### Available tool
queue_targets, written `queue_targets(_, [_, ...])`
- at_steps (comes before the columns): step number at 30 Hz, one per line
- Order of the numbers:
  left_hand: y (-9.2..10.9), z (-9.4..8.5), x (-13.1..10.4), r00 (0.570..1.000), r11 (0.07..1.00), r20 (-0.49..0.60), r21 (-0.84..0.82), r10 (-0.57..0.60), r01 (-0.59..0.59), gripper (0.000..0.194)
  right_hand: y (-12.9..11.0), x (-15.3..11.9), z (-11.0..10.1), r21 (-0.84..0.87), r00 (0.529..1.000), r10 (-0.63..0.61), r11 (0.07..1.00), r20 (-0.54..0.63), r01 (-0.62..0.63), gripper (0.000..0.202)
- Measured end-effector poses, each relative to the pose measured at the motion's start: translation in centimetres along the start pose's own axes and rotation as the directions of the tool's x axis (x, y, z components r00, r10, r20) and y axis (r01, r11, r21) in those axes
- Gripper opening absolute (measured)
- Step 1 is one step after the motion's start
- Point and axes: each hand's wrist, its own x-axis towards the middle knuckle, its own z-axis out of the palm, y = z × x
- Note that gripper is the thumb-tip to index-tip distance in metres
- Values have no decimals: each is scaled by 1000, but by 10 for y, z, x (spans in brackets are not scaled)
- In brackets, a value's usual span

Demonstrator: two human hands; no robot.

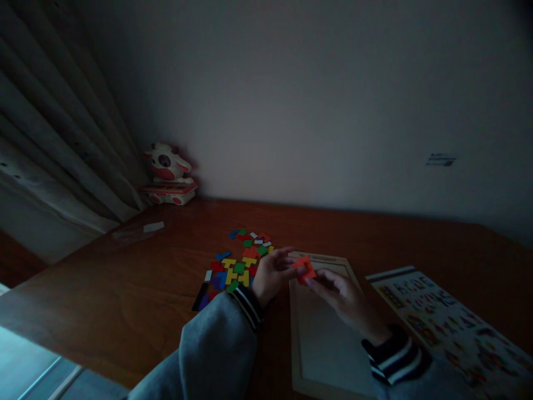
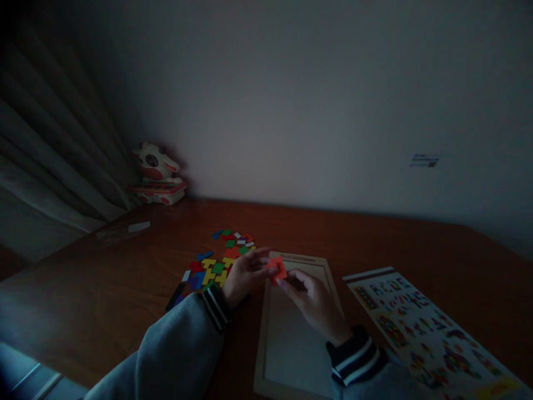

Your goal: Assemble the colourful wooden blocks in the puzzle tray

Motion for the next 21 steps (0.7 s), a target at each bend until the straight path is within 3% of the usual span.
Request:
queue_targets(7, [0,1,-6,987,997,146,-32,-64,69,48,8,-1,0,95,999,18,995,-35,-15,38])
queue_targets(13, [2,2,-8,986,989,119,106,-120,108,48,14,0,2,133,984,5,991,-180,19,38])
queue_targets(21, [-8,-3,-5,980,975,180,219,-82,41,53,16,1,3,115,985,19,993,-169,0,35])
